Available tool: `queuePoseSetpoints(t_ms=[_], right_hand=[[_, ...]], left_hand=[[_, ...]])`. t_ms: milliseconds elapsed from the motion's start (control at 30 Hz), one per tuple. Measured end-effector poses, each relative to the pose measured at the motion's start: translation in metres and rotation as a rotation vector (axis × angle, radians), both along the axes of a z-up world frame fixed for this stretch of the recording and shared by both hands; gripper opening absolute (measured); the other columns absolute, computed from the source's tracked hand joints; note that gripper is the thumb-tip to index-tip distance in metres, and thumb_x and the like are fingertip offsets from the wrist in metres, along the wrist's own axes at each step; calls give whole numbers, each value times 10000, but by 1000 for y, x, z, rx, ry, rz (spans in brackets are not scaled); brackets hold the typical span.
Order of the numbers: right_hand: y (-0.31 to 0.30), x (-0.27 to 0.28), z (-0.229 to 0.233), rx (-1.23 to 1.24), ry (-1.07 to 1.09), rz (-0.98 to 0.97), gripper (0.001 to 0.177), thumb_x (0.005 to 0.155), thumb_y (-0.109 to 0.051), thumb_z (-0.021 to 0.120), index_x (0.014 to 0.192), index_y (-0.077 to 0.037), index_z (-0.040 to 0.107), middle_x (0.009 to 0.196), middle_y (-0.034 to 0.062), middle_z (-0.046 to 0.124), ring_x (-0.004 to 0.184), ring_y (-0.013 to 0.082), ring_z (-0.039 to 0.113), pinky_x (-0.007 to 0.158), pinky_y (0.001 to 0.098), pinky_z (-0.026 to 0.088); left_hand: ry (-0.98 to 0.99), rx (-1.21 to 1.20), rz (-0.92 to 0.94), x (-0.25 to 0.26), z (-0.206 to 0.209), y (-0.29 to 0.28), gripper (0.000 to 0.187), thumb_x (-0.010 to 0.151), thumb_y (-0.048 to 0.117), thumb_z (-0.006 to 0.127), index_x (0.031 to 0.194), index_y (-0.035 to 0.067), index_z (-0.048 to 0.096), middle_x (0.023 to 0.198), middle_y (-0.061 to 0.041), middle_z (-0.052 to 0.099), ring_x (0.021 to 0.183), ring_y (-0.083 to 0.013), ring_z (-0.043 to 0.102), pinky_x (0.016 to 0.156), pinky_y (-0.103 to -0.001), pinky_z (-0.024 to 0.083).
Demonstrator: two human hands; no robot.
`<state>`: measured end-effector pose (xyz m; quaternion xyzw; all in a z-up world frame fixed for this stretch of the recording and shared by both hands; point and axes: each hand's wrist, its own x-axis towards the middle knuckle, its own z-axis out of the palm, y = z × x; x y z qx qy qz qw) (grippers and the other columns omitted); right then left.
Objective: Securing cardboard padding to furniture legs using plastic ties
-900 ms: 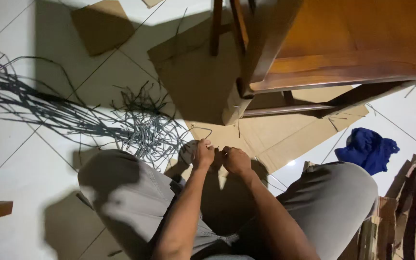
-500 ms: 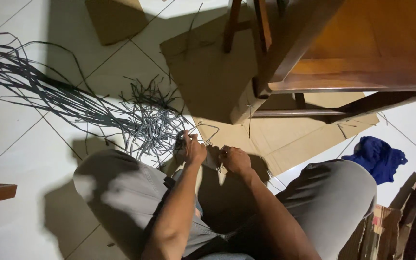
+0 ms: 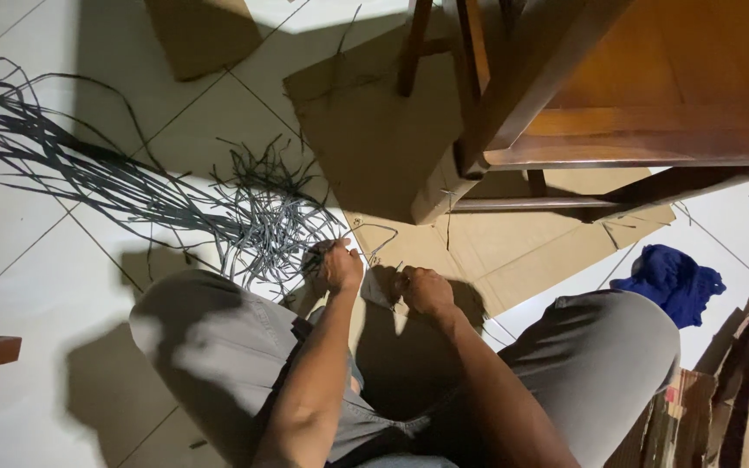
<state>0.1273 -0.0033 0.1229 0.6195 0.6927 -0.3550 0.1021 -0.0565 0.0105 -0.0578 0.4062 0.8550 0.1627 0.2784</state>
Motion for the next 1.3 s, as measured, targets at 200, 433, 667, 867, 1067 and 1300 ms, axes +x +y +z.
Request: queuePoseSetpoints(t_ms=[200,433,667,867,1067,1300], right_hand=[[-3,1,3,-8,22,29,218,865,-157,606,1041,-127,730,921,220,768,950,444,746,824,548,606],[-14,1,10,13,10,-30,253,918,-214,567,1099,-156,734,944,210,771,944,423,749,827,538,615],[-7,9,-6,66,80,-105,271,887,-218,590,1113,-190,736,973,157,784,983,402,744,875,529,603],[4,17,-32,98,242,-420,237,900,-303,645,1087,-213,759,916,94,790,978,330,748,918,501,565],[10,15,-19,75,525,-742,182,906,-387,688,965,-247,789,834,25,777,838,191,726,837,358,556],[13,22,-15,102,816,-927,183,850,-313,810,921,-149,773,771,32,729,808,143,700,756,282,538]], left_hand=[[-79,49,-255,-2,52,-5,333,941,96,551,1236,47,700,1608,-93,461,1375,-359,548,1077,-535,495],[-75,-74,-309,-1,35,7,398,965,199,528,1344,85,570,1484,-137,550,1309,-373,597,1059,-524,527],[-320,87,35,4,46,21,217,886,287,643,1049,312,784,1047,-4,763,1020,-279,718,856,-404,578],[-1031,313,373,13,115,28,308,767,64,710,1067,84,781,809,-72,685,656,-92,609,565,-214,511],[-1220,172,258,33,116,18,460,702,77,736,1159,43,697,864,-39,640,652,-104,579,593,-213,468],[-1239,72,66,57,144,-11,272,733,44,801,989,76,718,788,-13,673,639,-93,645,540,-188,486]])
